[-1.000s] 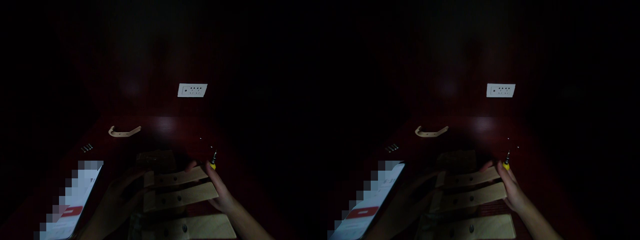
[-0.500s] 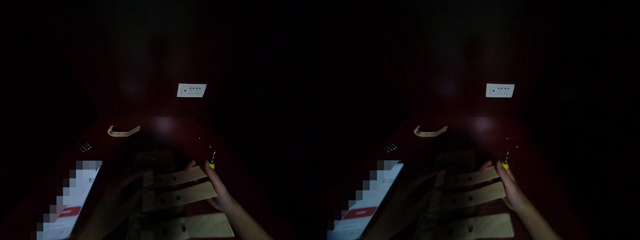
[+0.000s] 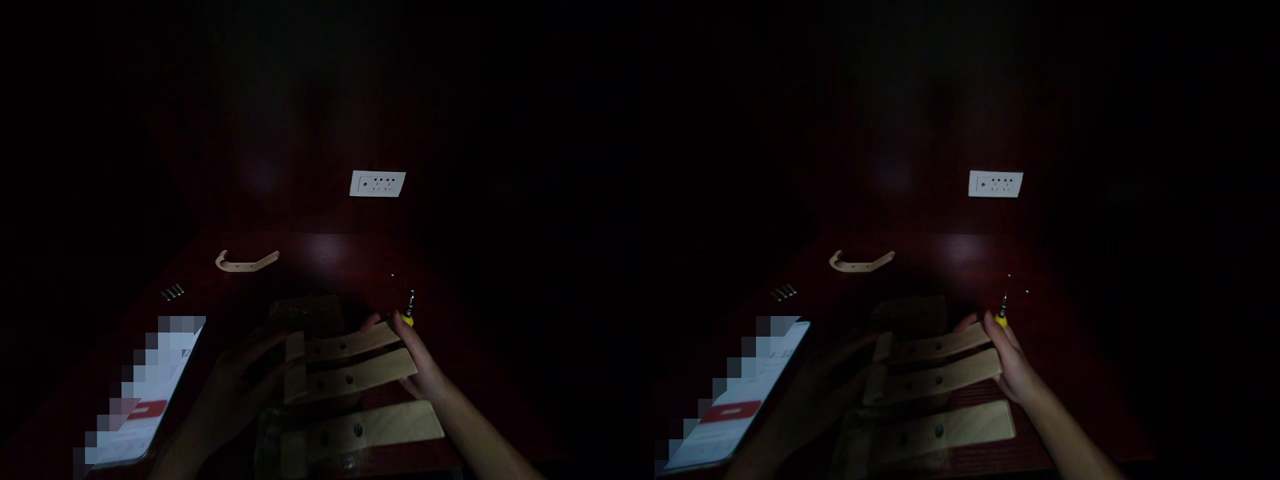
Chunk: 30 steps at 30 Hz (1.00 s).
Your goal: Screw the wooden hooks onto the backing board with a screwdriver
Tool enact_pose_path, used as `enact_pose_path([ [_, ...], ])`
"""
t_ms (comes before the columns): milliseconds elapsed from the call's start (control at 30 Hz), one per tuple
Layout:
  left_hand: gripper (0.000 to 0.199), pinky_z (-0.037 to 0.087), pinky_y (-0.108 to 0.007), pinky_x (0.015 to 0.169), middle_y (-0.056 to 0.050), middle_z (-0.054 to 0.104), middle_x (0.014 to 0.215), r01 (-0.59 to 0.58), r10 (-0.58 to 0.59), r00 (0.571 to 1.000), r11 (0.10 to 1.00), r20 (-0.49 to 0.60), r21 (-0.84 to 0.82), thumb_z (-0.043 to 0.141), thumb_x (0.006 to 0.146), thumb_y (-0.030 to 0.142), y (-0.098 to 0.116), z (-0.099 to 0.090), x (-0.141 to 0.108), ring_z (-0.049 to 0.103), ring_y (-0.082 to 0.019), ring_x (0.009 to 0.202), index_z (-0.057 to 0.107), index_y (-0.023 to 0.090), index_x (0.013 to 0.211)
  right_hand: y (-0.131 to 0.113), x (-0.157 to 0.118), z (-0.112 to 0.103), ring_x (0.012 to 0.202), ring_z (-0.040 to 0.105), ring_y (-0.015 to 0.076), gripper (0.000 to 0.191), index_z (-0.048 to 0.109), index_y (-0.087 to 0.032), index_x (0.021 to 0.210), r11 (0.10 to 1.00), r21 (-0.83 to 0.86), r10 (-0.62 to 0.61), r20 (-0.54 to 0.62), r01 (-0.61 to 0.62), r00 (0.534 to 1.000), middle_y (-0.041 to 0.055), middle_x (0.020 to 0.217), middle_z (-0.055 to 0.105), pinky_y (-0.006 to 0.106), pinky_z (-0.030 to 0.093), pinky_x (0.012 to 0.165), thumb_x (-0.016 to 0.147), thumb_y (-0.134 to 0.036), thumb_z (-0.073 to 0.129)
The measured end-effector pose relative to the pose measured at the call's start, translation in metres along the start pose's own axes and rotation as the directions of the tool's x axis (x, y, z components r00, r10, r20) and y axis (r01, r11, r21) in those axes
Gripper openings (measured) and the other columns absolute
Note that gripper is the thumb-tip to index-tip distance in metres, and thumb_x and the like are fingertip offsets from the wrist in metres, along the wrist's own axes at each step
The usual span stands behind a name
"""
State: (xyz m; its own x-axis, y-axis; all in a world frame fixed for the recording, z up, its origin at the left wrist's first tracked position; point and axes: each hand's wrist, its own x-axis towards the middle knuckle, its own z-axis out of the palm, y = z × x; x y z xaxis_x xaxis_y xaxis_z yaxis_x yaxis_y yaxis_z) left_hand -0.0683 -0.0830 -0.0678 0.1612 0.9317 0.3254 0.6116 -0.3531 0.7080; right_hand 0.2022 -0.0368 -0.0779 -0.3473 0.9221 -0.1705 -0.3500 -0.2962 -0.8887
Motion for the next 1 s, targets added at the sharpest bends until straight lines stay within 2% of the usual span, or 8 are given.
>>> enact_pose_path([
  [267, 0.033, 0.052, -0.033, 0.088, -0.004, 0.063, 0.116, -0.016, 0.015, 1.000, 0.999, -0.014, -0.031, 0.054, 0.085, 0.030, 0.005, 0.002, -0.001, 0.060, -0.019, 0.103, 0.060, 0.026, 0.117, 0.000, 0.009, -0.001, 0.054, 0.053, 0.0132, 0.048, 0.063, -0.016, 0.095, 0.998, -0.050, -0.029, -0.007, 0.028, 1.000, 0.0029, 0.067, 0.061, 0.023, 0.038, 0.048, 0.083, -0.060, 0.046],
  [433, 0.034, 0.050, -0.035, 0.090, -0.005, 0.061, 0.118, -0.040, 0.040, 0.999, 0.998, 0.002, -0.046, 0.052, 0.086, 0.029, 0.004, 0.003, 0.000, 0.059, -0.019, 0.105, 0.058, 0.025, 0.120, -0.011, 0.008, -0.003, 0.057, 0.051, 0.0123, 0.041, 0.065, -0.015, 0.089, 0.993, -0.117, 0.010, 0.046, -0.004, 0.999, 0.0018, 0.067, 0.057, 0.023, 0.040, 0.053, 0.083, -0.053, 0.051],
  [500, 0.036, 0.048, -0.037, 0.093, -0.006, 0.060, 0.119, -0.058, 0.058, 0.998, 0.997, -0.002, -0.050, 0.052, 0.086, 0.029, 0.003, 0.003, 0.001, 0.058, -0.019, 0.107, 0.057, 0.024, 0.121, -0.026, 0.009, -0.003, 0.050, 0.043, 0.0084, 0.037, 0.065, -0.016, 0.094, 0.978, -0.206, -0.005, 0.070, 0.020, 0.998, -0.0016, 0.064, 0.051, 0.021, 0.035, 0.049, 0.083, -0.049, 0.053],
  [567, 0.036, 0.046, -0.038, 0.095, -0.007, 0.059, 0.120, -0.068, 0.067, 0.998, 0.996, -0.011, -0.063, 0.051, 0.086, 0.030, 0.001, 0.005, 0.000, 0.057, -0.020, 0.109, 0.057, 0.024, 0.121, -0.045, 0.011, 0.000, 0.042, 0.025, 0.0051, 0.039, 0.065, -0.017, 0.095, 0.949, -0.302, -0.073, 0.067, 0.090, 0.995, -0.0066, 0.055, 0.036, 0.020, 0.024, 0.042, 0.084, -0.051, 0.052],
  [667, 0.035, 0.045, -0.039, 0.096, -0.007, 0.058, 0.122, -0.064, 0.061, 0.998, 0.995, -0.032, -0.071, 0.051, 0.086, 0.031, -0.001, 0.007, -0.001, 0.055, -0.021, 0.111, 0.058, 0.024, 0.120, -0.076, 0.012, 0.009, 0.049, 0.029, 0.0069, 0.040, 0.065, -0.015, 0.092, 0.826, -0.532, -0.180, 0.064, 0.186, 0.982, -0.0052, 0.058, 0.037, 0.021, 0.022, 0.044, 0.081, -0.053, 0.055],
  [833, 0.036, 0.044, -0.036, 0.097, -0.006, 0.059, 0.123, -0.097, 0.091, 0.993, 0.992, -0.074, -0.075, 0.052, 0.085, 0.032, -0.003, 0.008, -0.003, 0.056, -0.020, 0.110, 0.058, 0.022, 0.120, -0.098, 0.006, 0.023, 0.057, 0.039, 0.0105, 0.043, 0.062, -0.015, 0.073, 0.479, -0.853, -0.050, 0.210, 0.207, 0.977, -0.0016, 0.062, 0.048, 0.024, 0.030, 0.052, 0.077, -0.057, 0.057],
  [900, 0.036, 0.044, -0.036, 0.097, -0.006, 0.059, 0.123, -0.103, 0.097, 0.992, 0.992, -0.075, -0.078, 0.052, 0.086, 0.033, -0.002, 0.008, -0.003, 0.056, -0.020, 0.111, 0.058, 0.023, 0.120, -0.095, 0.002, 0.023, 0.057, 0.041, 0.0115, 0.045, 0.062, -0.015, 0.074, 0.433, -0.880, -0.010, 0.211, 0.195, 0.977, -0.0006, 0.062, 0.051, 0.025, 0.031, 0.052, 0.077, -0.059, 0.055],
  [1000, 0.036, 0.044, -0.037, 0.097, -0.006, 0.060, 0.121, -0.102, 0.095, 0.992, 0.991, -0.079, -0.083, 0.052, 0.086, 0.036, 0.001, 0.007, -0.002, 0.057, -0.021, 0.109, 0.058, 0.022, 0.118, -0.087, -0.003, 0.019, 0.058, 0.045, 0.0123, 0.046, 0.063, -0.014, 0.075, 0.437, -0.881, -0.020, 0.192, 0.181, 0.981, 0.0007, 0.064, 0.056, 0.025, 0.033, 0.052, 0.075, -0.060, 0.056],
])
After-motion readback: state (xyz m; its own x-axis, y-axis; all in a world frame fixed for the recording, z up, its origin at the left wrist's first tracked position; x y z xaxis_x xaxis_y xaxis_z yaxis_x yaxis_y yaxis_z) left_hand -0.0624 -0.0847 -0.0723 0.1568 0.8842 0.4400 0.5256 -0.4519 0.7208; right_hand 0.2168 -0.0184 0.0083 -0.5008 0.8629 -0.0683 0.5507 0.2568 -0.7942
